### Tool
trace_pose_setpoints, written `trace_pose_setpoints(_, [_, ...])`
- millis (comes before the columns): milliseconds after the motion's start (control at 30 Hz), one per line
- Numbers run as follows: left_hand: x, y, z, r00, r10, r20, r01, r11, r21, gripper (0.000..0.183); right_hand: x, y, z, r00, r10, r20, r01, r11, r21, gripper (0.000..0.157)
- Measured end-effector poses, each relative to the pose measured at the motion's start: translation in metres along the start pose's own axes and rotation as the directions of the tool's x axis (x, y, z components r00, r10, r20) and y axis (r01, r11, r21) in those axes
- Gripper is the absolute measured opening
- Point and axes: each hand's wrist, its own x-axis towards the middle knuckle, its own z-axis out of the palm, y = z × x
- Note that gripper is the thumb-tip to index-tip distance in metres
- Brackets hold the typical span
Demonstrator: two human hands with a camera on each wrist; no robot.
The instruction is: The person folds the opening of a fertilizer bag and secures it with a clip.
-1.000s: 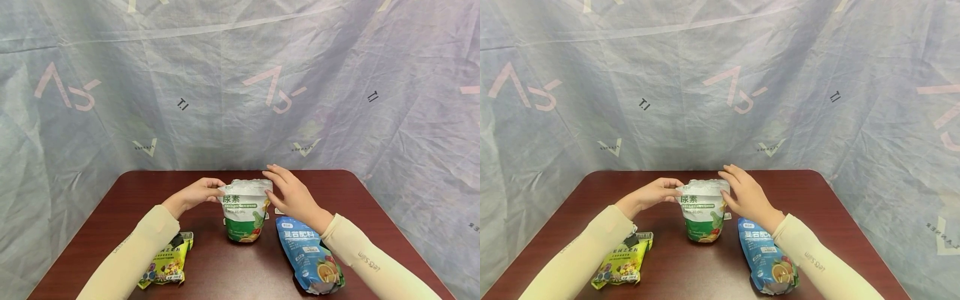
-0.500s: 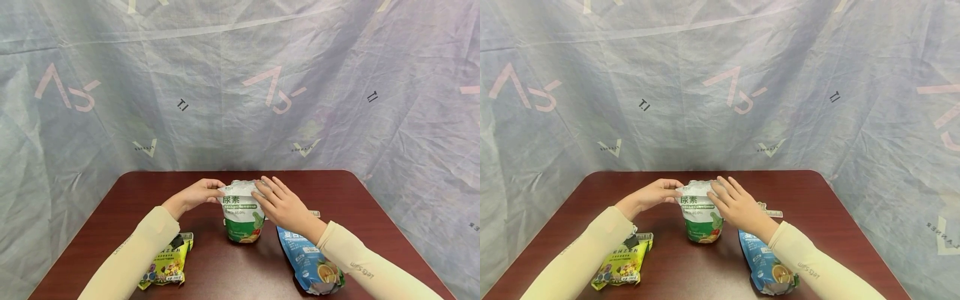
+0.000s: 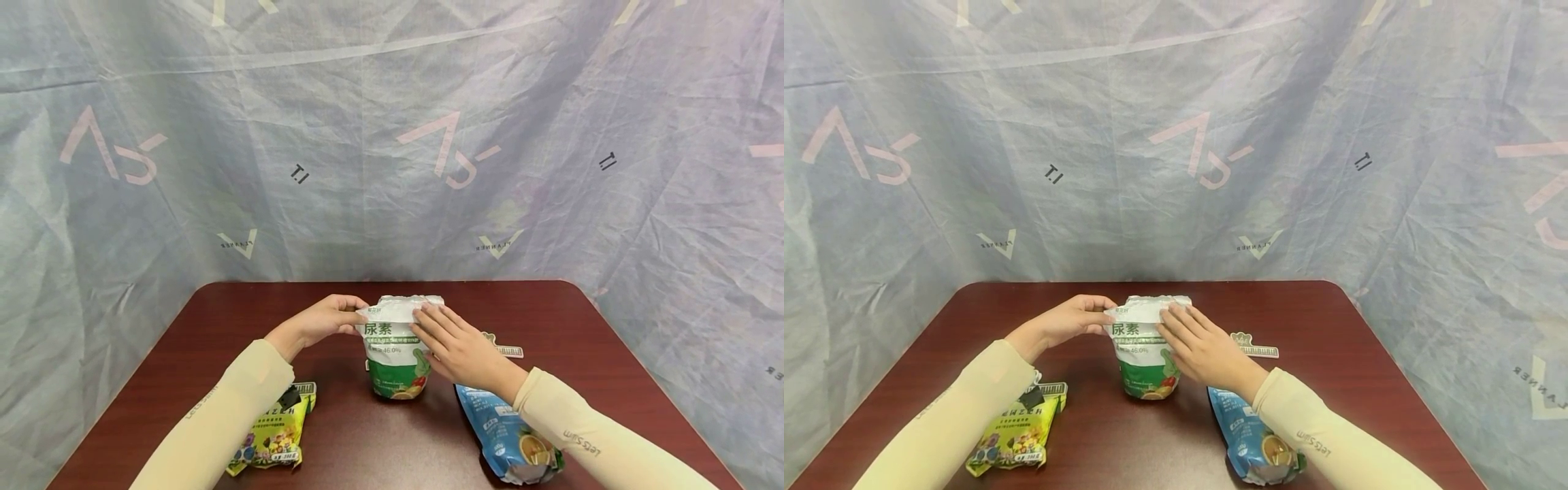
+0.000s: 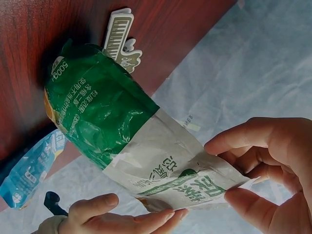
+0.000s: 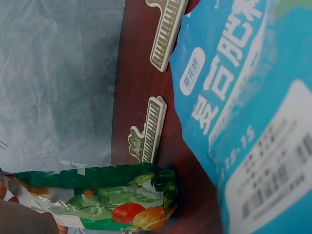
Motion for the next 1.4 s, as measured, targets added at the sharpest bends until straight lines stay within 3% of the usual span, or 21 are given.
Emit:
trace_pose_setpoints(667, [0.000,-0.001,0.000,1.000,-0.007,-0.006,0.007,1.000,-0.016,0.022,0.002,-0.003,0.002,0.996,0.082,0.040,-0.084,0.994,0.074,0.057])
trace_pose_setpoints(833, [-0.001,-0.003,-0.001,1.000,-0.003,-0.012,0.003,0.999,-0.034,0.023,0.006,-0.005,-0.001,0.992,0.121,0.041,-0.126,0.979,0.157,0.066])
trace_pose_setpoints(1200, [-0.002,-0.004,-0.001,0.999,-0.004,-0.046,0.001,0.999,-0.048,0.029,0.013,-0.004,-0.006,0.986,0.166,0.006,-0.161,0.949,0.270,0.058])
trace_pose_setpoints(1400, [-0.005,-0.001,-0.001,0.998,0.006,-0.057,-0.009,0.999,-0.046,0.033,0.015,-0.002,-0.005,0.979,0.202,-0.007,-0.187,0.917,0.353,0.058])
